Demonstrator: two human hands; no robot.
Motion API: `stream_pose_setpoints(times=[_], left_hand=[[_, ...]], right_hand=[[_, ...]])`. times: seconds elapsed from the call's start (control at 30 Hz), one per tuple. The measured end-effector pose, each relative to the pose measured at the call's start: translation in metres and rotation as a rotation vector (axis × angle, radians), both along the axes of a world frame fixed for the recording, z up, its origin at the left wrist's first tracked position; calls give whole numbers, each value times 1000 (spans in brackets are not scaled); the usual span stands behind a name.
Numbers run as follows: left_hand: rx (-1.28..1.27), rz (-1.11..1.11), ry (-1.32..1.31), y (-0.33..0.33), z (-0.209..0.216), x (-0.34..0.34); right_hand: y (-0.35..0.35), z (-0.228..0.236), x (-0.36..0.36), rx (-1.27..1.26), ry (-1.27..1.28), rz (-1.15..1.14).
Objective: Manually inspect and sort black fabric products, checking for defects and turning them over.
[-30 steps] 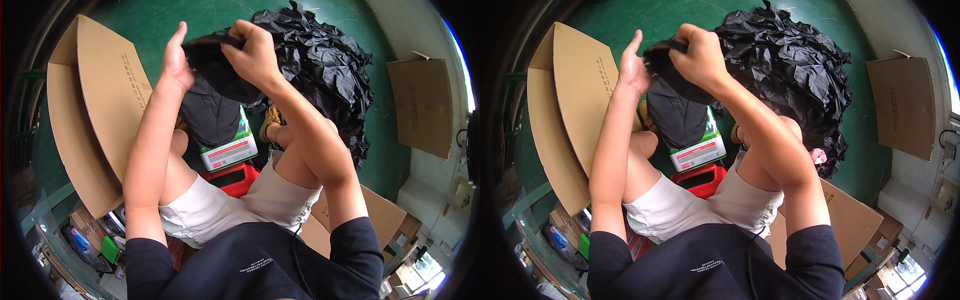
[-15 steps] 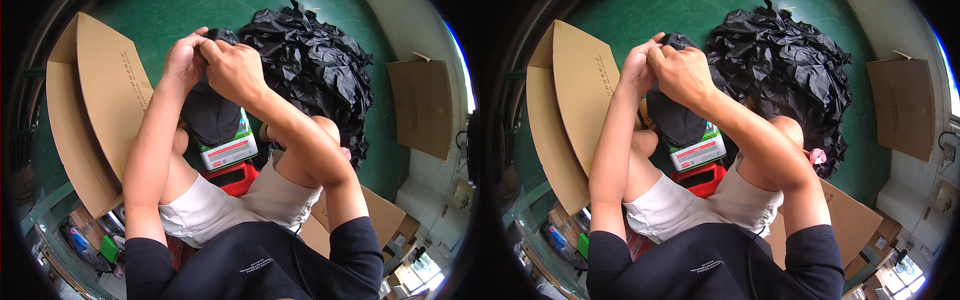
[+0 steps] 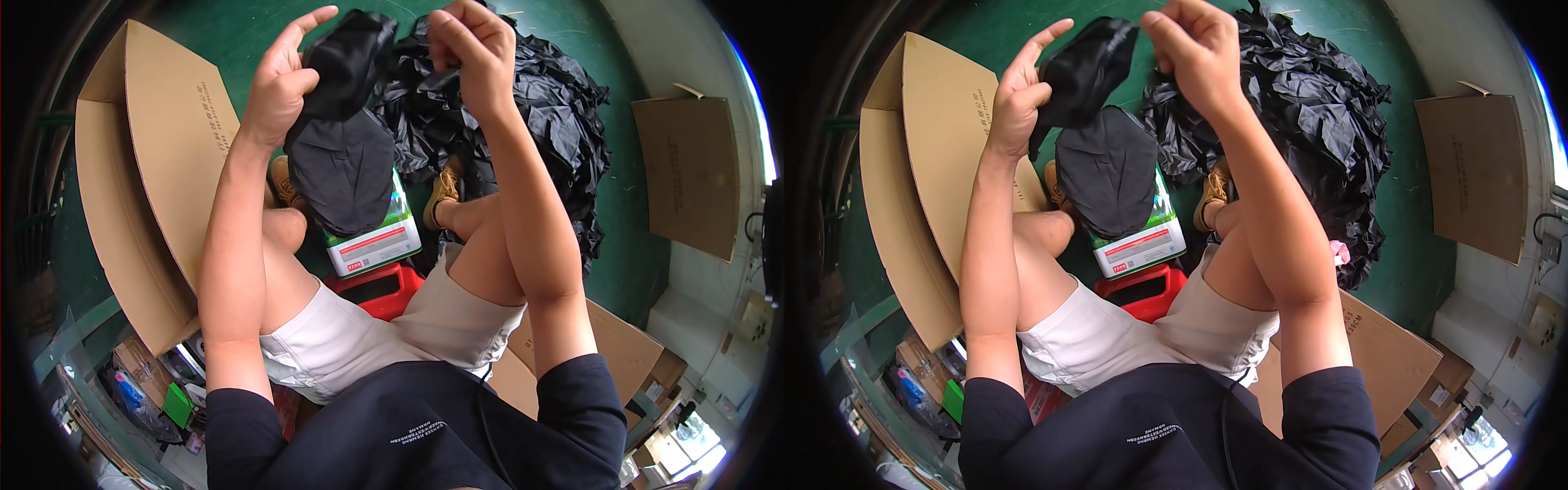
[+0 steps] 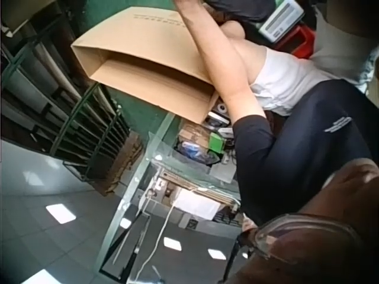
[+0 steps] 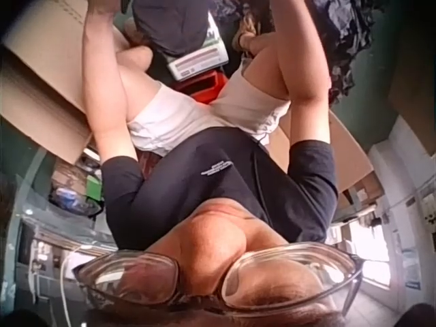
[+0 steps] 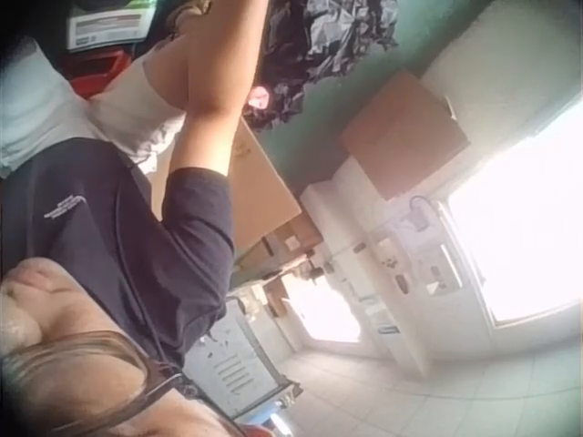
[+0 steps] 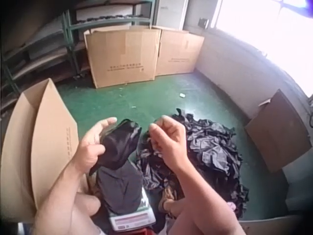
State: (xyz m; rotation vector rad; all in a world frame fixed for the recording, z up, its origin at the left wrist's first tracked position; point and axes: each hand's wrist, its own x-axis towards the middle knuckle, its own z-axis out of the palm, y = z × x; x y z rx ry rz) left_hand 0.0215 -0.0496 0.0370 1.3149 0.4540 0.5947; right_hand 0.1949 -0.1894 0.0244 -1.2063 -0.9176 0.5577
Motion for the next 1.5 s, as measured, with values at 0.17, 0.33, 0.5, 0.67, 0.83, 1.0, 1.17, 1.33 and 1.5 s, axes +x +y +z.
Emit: stream_pose_setpoints(times=[0.17,0.33,0.5,0.67,0.83,1.0,1.17,1.33,1.5], left_hand=[[22,-482,-36,4,-14,-15],[-62,-583,41,-9,3,-10],[-84,-683,38,3,-1,-13],[-96,-598,56,-6,1,-12],[-209,-734,-48,-5,-1,-12],[-195,-803,40,6,-7,-13],[-85,-533,116,17,-16,-14],[274,-430,382,38,-38,-16],[141,-578,308,40,-28,-19]], right_hand=[[13,-17,17,-140,-93,146],[11,-28,-4,-418,-46,667],[15,-34,-6,-574,-64,765],[10,-24,-8,-359,95,650],[17,-40,-11,-418,-21,702],[18,-36,-12,-565,-108,694],[10,-23,11,-588,-51,507],[-2,-12,21,-565,-85,458],[-5,-6,20,-522,-61,396]])
